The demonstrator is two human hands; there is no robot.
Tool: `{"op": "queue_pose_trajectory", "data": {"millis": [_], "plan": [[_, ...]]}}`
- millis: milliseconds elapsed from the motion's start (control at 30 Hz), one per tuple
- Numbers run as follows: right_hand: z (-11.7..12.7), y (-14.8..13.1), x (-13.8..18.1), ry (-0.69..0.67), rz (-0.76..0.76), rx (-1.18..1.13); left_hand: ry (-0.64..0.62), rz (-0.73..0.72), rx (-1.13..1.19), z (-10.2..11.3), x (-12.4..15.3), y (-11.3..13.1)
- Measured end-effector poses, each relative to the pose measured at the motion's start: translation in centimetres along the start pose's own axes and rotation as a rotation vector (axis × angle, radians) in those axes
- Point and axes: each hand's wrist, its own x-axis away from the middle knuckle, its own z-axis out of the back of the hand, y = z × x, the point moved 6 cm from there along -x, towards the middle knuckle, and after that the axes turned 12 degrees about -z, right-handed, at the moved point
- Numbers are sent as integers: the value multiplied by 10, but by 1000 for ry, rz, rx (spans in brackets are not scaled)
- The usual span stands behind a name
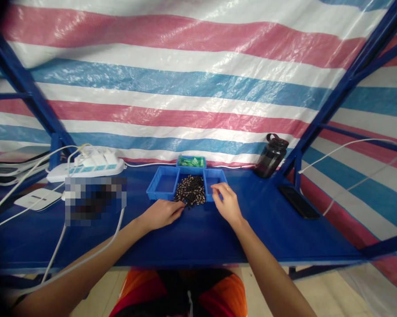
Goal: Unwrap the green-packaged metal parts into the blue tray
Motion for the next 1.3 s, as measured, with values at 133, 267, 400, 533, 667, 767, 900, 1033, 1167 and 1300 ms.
{"op": "queue_pose_trajectory", "data": {"millis": [133,267,400,533,667,767,900,1033,1167,1300], "plan": [[-34,-19,19,-342,146,36,-20,24,2,-3,0,-2],[-60,-28,33,-524,218,145,-26,42,40,-4,-1,-2],[-67,-28,34,-553,176,242,-64,72,26,-6,-2,-2],[-68,-27,33,-574,148,275,-83,109,21,-5,-3,-3],[-68,-30,34,-600,151,268,-83,104,34,-7,-3,-4],[-69,-31,35,-612,155,262,-74,108,43,-8,-2,-5],[-68,-31,35,-627,156,256,-85,75,56,-11,-2,-5],[-66,-32,34,-621,147,239,-72,60,80,-12,-2,-5],[-66,-34,35,-615,178,228,-64,67,93,-12,-2,-5],[-66,-33,36,-615,180,223,-60,70,104,-12,-2,-5]]}}
